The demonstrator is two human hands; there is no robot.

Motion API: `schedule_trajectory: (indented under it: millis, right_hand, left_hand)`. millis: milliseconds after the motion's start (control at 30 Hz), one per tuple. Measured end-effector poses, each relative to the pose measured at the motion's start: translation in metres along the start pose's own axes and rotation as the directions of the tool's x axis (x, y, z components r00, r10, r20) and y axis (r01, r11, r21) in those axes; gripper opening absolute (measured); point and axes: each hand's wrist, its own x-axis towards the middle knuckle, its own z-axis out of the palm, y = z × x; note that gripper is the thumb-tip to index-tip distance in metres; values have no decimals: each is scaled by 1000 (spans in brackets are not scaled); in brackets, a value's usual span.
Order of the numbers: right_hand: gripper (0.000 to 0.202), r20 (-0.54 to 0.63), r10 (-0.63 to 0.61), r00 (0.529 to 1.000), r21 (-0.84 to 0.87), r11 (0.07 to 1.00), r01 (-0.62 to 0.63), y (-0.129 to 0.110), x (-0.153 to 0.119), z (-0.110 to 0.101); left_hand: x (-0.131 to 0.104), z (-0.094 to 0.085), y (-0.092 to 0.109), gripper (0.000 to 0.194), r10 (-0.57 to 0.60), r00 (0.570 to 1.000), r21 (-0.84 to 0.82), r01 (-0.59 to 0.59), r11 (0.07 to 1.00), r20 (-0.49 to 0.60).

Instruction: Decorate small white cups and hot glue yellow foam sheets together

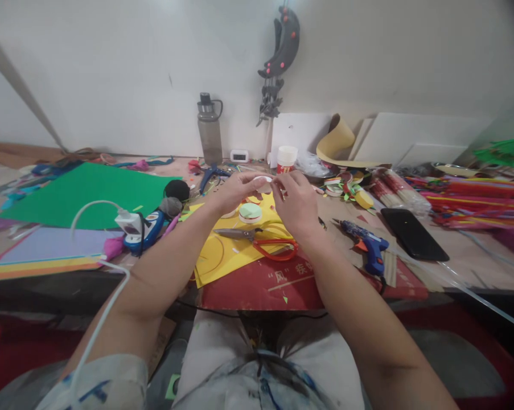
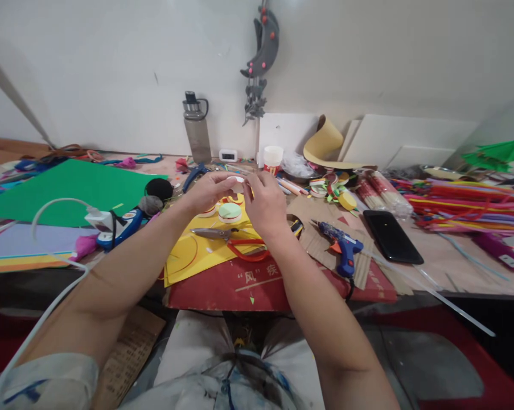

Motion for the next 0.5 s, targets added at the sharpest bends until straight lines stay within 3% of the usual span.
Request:
schedule_trajectory:
  millis: [67, 167, 367, 433, 500]
  right_hand:
    - [24, -25, 4, 1000, 56, 998, -3, 4, 0, 3]
    - [14, -77, 90, 993, 272, 960, -66, 10, 1, 9]
    - [13, 48, 352, 935, 706, 650, -281, 17, 2, 11]
    - [20, 133, 330, 935, 783, 543, -303, 17, 2, 7]
    - [33, 249, 200, 948, 817, 483, -316, 16, 1, 2]
  left_hand:
    - [-1, 1, 0, 50, -22, 1000, -7, 22, 1000, 16]
    - [-2, 3, 0, 51, -53, 998, -39, 54, 998, 29]
    - [-2, 6, -1, 53, -77, 996, -77, 80, 994, 48]
    - [-1, 3, -3, 52, -70, 997, -94, 72, 993, 26]
    - [-1, 0, -4, 51, -62, 998, -119, 61, 991, -3]
